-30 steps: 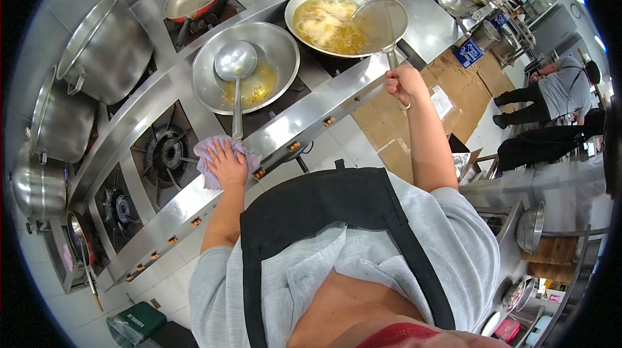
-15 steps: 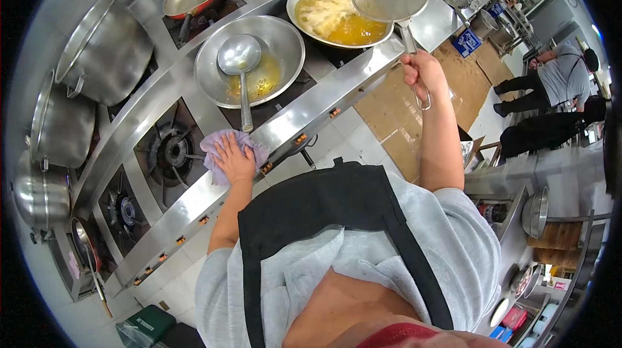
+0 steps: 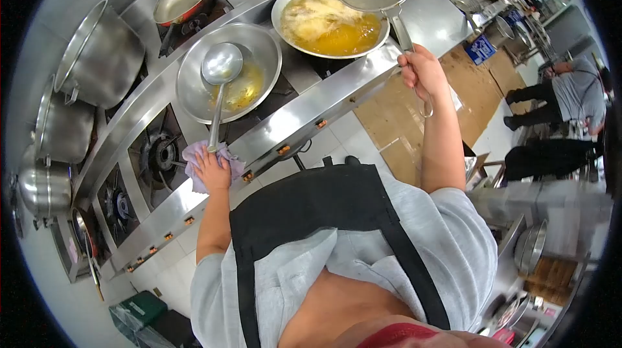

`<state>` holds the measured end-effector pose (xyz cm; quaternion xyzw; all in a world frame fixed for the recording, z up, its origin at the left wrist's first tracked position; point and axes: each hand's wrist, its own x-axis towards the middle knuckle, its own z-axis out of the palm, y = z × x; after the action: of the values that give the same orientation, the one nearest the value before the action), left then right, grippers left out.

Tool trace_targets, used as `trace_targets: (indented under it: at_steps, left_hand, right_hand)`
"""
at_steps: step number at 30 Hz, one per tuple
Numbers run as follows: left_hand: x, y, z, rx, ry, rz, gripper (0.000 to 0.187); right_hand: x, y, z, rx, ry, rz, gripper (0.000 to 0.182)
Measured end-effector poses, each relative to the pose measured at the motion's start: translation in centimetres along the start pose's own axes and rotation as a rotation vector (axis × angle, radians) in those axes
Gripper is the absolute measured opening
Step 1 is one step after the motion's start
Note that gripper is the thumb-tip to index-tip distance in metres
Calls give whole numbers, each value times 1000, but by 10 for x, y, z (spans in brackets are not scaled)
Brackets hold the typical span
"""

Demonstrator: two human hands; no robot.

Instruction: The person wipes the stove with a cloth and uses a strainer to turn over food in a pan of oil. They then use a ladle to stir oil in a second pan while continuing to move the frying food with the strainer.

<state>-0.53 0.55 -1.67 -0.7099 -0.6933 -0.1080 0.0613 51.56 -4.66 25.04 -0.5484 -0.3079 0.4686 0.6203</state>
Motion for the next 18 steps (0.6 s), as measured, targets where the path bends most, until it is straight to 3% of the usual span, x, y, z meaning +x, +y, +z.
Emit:
trace_targets:
  at_steps: [4,5,7,9,11,12,13,15,16,18]
  left_hand:
    - [5,19,-24,-21,-48,-214,43]
    - [7,29,-37,5,-45,-248,43]
    - [10,45,-55,-75,-88,-496,39]
    - [2,27,-38,-185,-6,-559,36]
    - [-7,32,-41,-611,234,-676,37]
    - [-12,16,-28,-871,235,-695,43]
    - [-12,30,-46,-856,239,-709,43]
    - [-7,56,-89,-1467,288,-1008,45]
    - [-8,58,-105,-1640,196,-955,56]
    - [1,70,-133,-1738,82,-945,58]
  right_hand:
    - [24,-11,-38,-94,-101,81,4]
    - [32,-10,-51,-104,-122,120,4]
    - [43,-13,-75,-174,-179,138,8]
    - [51,-16,-97,-230,-227,172,16]
    - [59,-23,-116,-296,-266,196,24]
    - [61,-25,-124,-330,-283,203,29]
    - [63,-26,-132,-363,-298,209,34]
    - [69,-26,-153,-369,-359,222,38]
    - [70,-25,-161,-407,-380,220,38]
    - [73,-26,-174,-464,-412,240,38]
